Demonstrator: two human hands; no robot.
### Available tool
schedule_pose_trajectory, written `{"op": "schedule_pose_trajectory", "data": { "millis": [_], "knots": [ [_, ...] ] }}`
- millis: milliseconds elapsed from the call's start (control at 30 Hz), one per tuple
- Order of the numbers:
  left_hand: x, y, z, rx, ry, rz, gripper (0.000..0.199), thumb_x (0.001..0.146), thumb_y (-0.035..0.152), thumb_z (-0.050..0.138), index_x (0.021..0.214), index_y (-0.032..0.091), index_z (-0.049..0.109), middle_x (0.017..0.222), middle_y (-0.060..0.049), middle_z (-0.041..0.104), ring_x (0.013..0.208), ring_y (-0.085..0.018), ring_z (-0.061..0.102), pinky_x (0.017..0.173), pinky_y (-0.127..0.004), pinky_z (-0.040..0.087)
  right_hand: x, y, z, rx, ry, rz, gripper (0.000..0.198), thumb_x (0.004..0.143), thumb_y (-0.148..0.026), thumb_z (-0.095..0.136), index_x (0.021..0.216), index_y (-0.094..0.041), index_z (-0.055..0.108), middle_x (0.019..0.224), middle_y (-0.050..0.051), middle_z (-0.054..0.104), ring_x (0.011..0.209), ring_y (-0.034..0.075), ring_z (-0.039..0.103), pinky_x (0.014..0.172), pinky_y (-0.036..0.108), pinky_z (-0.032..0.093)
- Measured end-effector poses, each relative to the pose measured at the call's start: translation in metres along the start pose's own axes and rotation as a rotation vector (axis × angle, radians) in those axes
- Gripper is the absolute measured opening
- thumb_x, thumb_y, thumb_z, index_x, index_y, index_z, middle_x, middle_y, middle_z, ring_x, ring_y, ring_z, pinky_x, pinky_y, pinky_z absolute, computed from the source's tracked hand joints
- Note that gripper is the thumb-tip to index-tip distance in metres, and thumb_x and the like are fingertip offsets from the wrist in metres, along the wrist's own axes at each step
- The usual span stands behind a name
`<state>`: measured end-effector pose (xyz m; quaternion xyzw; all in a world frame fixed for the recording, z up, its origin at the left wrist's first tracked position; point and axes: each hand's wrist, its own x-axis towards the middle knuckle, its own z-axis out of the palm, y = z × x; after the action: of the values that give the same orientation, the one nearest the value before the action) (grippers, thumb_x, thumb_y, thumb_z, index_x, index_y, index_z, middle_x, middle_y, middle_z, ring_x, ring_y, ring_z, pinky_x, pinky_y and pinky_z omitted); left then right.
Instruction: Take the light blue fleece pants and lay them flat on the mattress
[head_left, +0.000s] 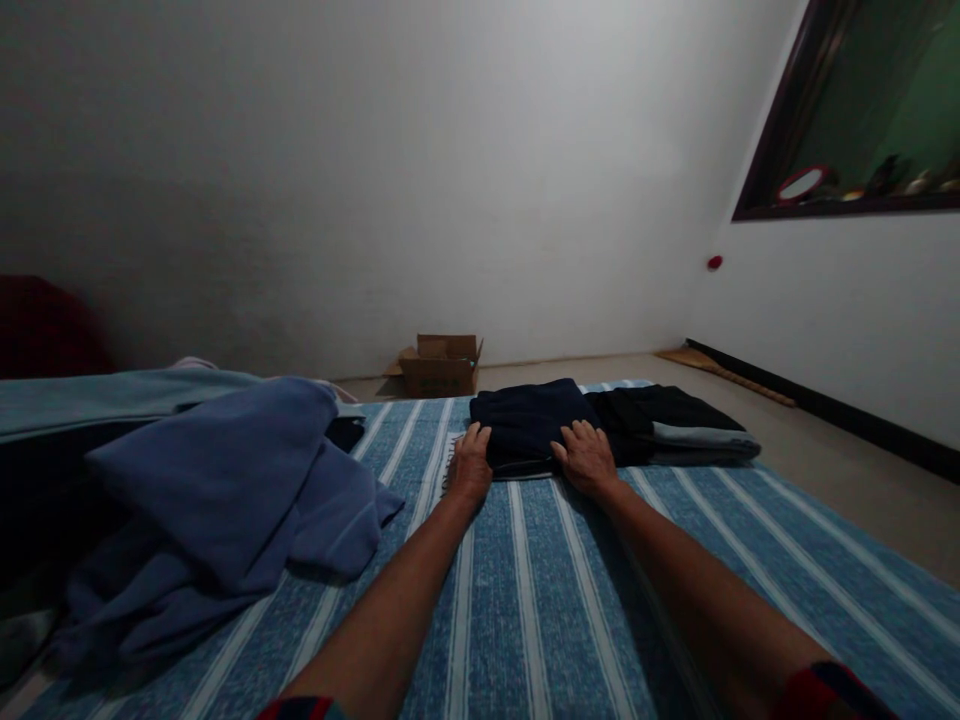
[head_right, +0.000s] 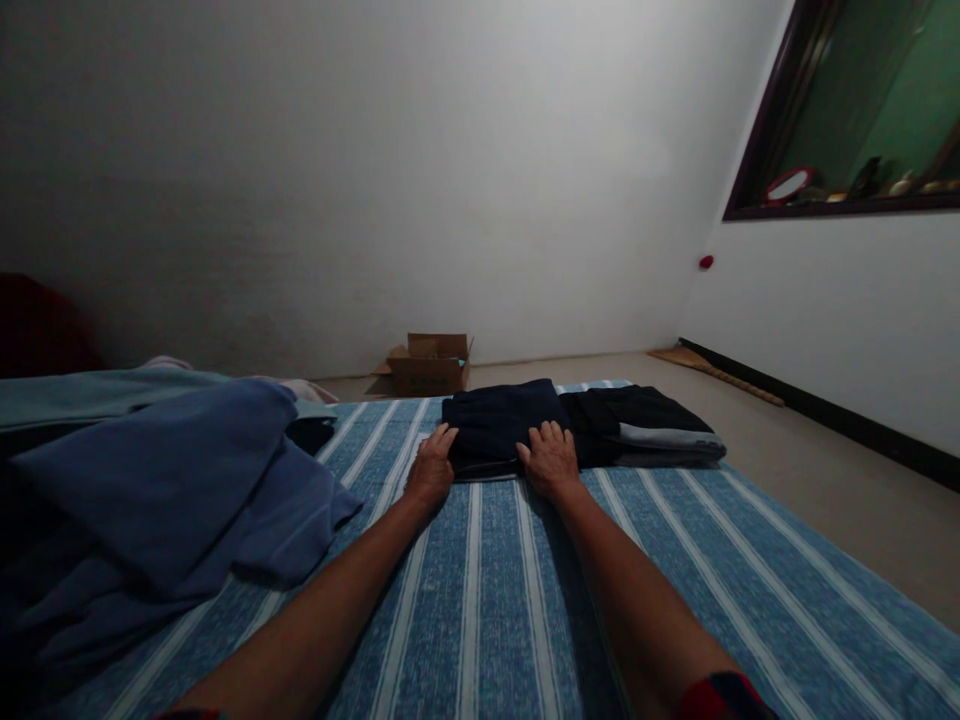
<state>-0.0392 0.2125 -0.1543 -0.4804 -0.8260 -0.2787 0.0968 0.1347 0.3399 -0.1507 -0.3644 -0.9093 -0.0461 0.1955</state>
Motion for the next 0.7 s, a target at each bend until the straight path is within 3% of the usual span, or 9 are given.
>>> {"op": "schedule_pose_trajectory", "data": {
  "millis": [267,367,533,700],
  "knots": [
    [-0.007,-0.004,-0.001,-0.012,-0.064,-0.007,0.061,0.076,-0.005,0.032,0.133,0.016,0.044,0.144,-0.009,0.037,0.131,-0.019,0.034,0.107,-0.036,0.031,-0.011,-0.006,0.005,0.001,0.034,0.046,0.043,0.094,-0.041,0.035,0.126,-0.015,0.048,0.138,0.017,0.04,0.131,0.03,0.026,0.103,0.05,0.015],
    [-0.007,-0.005,-0.002,-0.012,-0.101,-0.014,0.061,0.078,-0.003,0.033,0.135,0.017,0.04,0.146,-0.009,0.033,0.132,-0.019,0.032,0.107,-0.036,0.031,-0.012,-0.006,0.005,0.01,0.028,0.059,0.043,0.094,-0.04,0.035,0.126,-0.015,0.048,0.138,0.016,0.041,0.131,0.029,0.027,0.103,0.049,0.017],
    [-0.008,-0.001,-0.013,0.015,-0.162,-0.036,0.057,0.08,0.003,0.038,0.136,0.016,0.04,0.147,-0.013,0.03,0.131,-0.023,0.034,0.103,-0.038,0.035,-0.015,-0.01,-0.008,0.029,0.031,0.037,0.041,0.093,-0.041,0.036,0.122,-0.016,0.051,0.135,0.016,0.044,0.129,0.029,0.031,0.103,0.047,0.021],
    [-0.028,0.016,-0.03,0.076,-0.125,-0.049,0.057,0.081,0.006,0.04,0.136,0.016,0.037,0.149,-0.015,0.024,0.136,-0.026,0.024,0.105,-0.043,0.029,-0.041,-0.026,-0.025,0.068,0.041,-0.045,0.041,0.092,-0.038,0.041,0.124,-0.014,0.049,0.138,0.017,0.041,0.131,0.028,0.029,0.105,0.046,0.021]
  ]
}}
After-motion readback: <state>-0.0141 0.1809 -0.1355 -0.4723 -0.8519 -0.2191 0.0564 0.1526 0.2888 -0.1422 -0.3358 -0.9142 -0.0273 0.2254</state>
